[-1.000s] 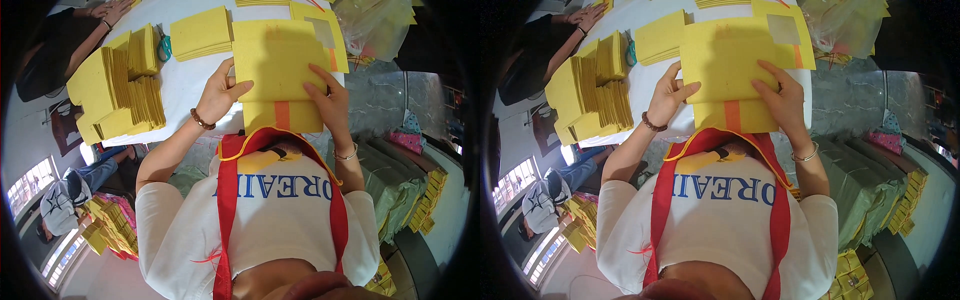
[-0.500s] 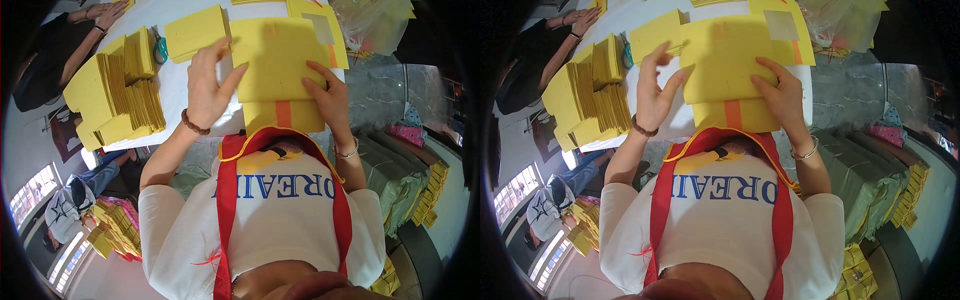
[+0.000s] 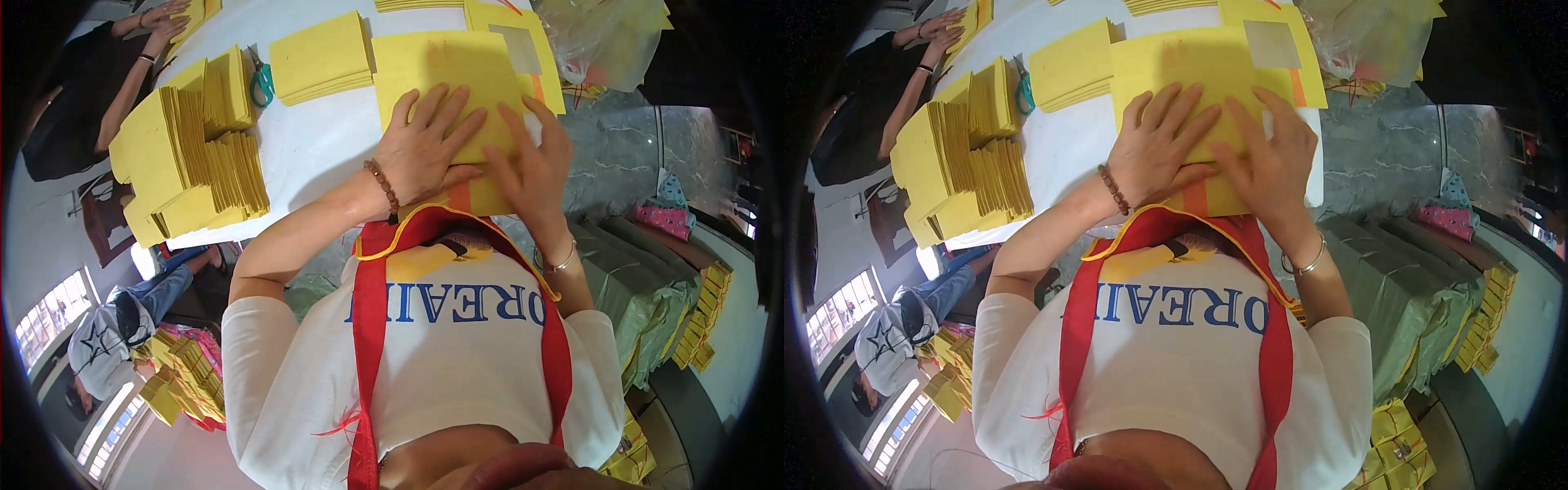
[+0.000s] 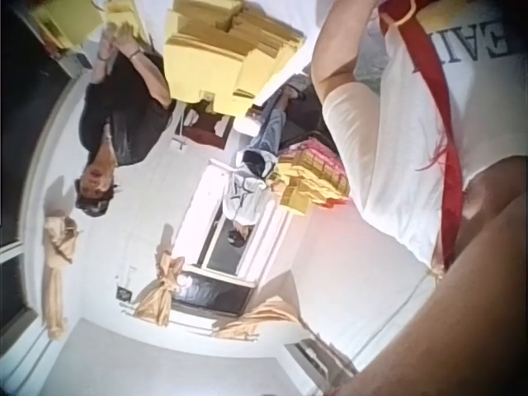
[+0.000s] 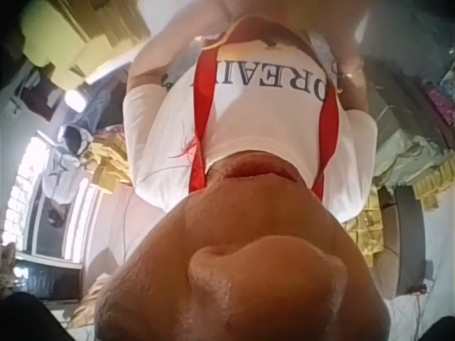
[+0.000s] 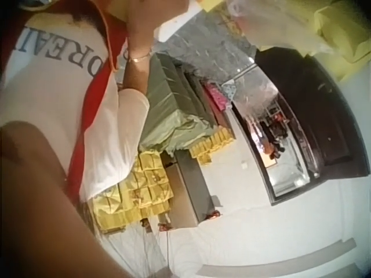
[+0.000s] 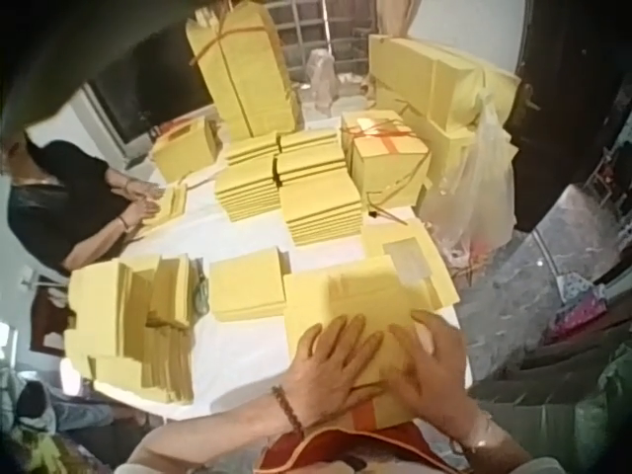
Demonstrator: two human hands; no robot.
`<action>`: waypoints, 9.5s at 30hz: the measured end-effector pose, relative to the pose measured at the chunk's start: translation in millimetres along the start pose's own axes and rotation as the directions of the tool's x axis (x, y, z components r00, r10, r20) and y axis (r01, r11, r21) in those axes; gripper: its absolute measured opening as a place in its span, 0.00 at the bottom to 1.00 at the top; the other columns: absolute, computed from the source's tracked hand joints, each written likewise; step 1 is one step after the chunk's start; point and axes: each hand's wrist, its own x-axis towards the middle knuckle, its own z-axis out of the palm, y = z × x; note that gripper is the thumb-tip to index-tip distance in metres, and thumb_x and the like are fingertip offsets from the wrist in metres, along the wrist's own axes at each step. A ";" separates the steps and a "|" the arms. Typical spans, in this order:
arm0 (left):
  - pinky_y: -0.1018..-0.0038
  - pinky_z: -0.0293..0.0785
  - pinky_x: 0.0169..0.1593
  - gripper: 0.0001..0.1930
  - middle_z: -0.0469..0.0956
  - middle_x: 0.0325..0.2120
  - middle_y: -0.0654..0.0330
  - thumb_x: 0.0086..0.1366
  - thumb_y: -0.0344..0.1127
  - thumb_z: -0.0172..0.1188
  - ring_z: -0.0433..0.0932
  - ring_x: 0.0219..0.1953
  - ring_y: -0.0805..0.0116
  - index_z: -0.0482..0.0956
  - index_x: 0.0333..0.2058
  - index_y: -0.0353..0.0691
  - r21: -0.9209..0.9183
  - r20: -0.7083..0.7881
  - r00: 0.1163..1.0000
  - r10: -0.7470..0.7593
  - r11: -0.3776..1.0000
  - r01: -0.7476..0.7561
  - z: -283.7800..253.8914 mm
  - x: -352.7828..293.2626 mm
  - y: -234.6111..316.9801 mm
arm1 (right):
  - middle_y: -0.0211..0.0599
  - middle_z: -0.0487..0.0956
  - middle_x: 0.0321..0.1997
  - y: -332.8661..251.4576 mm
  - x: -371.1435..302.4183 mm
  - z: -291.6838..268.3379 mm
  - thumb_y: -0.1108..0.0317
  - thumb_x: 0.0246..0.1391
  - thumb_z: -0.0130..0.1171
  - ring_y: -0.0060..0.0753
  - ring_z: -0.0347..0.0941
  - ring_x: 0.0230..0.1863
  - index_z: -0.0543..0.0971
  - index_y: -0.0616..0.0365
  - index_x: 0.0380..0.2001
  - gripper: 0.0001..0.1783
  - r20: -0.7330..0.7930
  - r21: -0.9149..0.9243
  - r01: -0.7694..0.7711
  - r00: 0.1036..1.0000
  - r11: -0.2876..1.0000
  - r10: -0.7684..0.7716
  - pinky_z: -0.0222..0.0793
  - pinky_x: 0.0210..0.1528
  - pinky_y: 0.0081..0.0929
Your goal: Folding and bundling stacks of yellow joss paper.
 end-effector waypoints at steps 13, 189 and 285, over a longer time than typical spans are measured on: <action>0.60 0.61 0.51 0.31 0.64 0.51 0.47 0.49 0.48 0.59 0.63 0.51 0.51 0.67 0.49 0.34 0.022 -0.065 0.994 0.090 0.996 -0.089 2.6 -0.2 3.1 | 0.38 0.51 0.67 5.9 -19.2 10.4 0.46 0.56 0.41 0.41 0.42 0.68 0.54 0.57 0.61 0.36 0.273 -0.156 0.195 0.951 0.968 -0.148 0.29 0.63 0.55; 0.83 0.59 0.23 0.38 0.70 0.13 0.66 0.56 0.27 0.56 0.63 0.16 0.82 0.43 0.61 0.37 -0.920 0.242 0.744 -0.623 0.096 0.380 -9.9 -45.2 -11.7 | 0.24 0.60 0.14 30.0 12.5 10.6 0.68 0.48 0.58 0.14 0.52 0.17 0.65 0.55 0.54 0.28 0.073 0.520 -0.225 0.973 0.824 0.220 0.48 0.20 0.18; 0.69 0.74 0.45 0.23 0.71 0.47 0.56 0.68 0.47 0.37 0.74 0.45 0.62 0.62 0.54 0.38 -0.734 0.603 0.572 -0.556 -0.668 0.124 84.9 -19.5 -56.0 | 0.31 0.72 0.45 86.1 21.9 126.0 0.49 0.61 0.36 0.23 0.68 0.41 0.65 0.61 0.53 0.28 0.491 0.871 -0.487 0.863 -0.068 0.115 0.67 0.41 0.23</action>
